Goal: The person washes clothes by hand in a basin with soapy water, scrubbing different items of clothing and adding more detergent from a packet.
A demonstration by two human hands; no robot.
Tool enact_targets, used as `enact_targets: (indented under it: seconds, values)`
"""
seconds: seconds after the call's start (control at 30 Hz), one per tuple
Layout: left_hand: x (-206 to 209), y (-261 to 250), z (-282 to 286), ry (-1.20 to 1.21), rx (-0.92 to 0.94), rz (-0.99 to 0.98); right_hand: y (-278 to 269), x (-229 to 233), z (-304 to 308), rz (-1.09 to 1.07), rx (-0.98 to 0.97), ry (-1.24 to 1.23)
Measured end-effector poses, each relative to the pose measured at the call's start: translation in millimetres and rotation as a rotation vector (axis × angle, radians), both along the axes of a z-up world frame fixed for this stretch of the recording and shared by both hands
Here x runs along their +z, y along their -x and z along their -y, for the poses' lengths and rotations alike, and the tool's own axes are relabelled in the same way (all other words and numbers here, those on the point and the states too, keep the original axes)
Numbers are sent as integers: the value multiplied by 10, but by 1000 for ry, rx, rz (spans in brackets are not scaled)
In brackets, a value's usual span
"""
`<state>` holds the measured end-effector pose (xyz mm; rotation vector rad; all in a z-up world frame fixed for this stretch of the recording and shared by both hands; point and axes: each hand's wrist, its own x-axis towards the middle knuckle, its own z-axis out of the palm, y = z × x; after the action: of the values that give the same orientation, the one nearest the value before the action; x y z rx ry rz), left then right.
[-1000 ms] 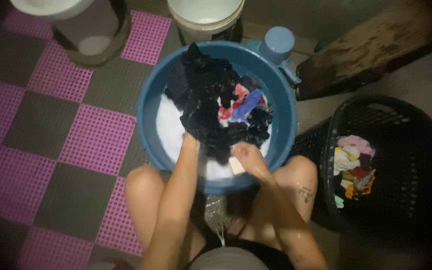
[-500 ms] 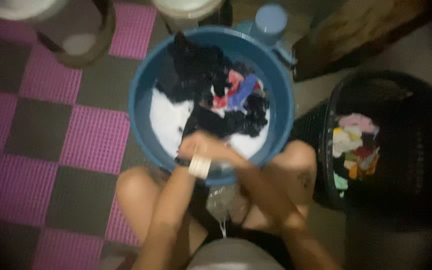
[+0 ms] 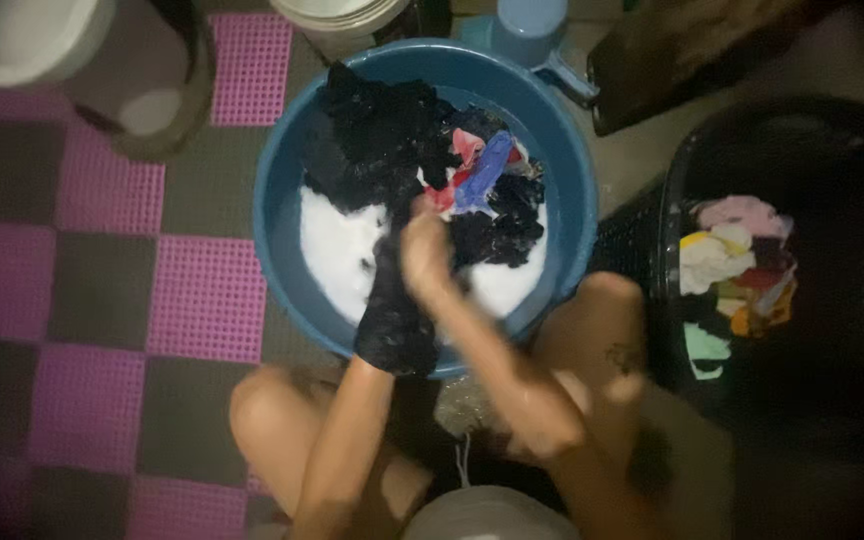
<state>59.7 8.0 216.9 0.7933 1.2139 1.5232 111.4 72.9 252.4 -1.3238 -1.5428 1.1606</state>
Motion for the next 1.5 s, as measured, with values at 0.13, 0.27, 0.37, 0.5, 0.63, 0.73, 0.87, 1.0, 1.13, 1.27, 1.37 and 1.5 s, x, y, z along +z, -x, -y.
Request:
enact_targets:
  seconds: [0.13,0.27,0.37,0.5,0.63,0.73,0.87,1.0,1.13,1.27,1.37,1.5]
  values:
    - [191,194,-72,-34,1,43,40,327,303,-52,111,-16]
    - [452,123,-281,-66,-21,5,-10,717,-659,-89,-31,26]
    - [802,338,-868,-182,-20,-1,-53,1172,44,-267,112,-324]
    - [1264,586,-1317,-305,43,-22,-115,1852,-934,-397,135,-469]
    - [1235,607,-1229,-321,94,3,-167,2256,-1104,-343,-1,-569]
    - [953,598,-1115,-289,107,14,6,1988,-436,-201,90,-558]
    - [446,412,-848,-232,81,26,180,888,-310,38,214,-374]
    - [-20,-58,-508,-155,6,23,199,-412,-810,157,55,-90]
    - [-134,208,-450,-178,-45,161,101,-838,211,36,93,-104]
    - [-163,5,-400,-169,-34,124,-35,-881,-248,-267,155,95]
    - [-196,-223,-384,-161,-43,132,-82,-748,-888,-662,141,479]
    - [-137,214,-532,-239,-40,269,-53,-215,-611,-68,197,237]
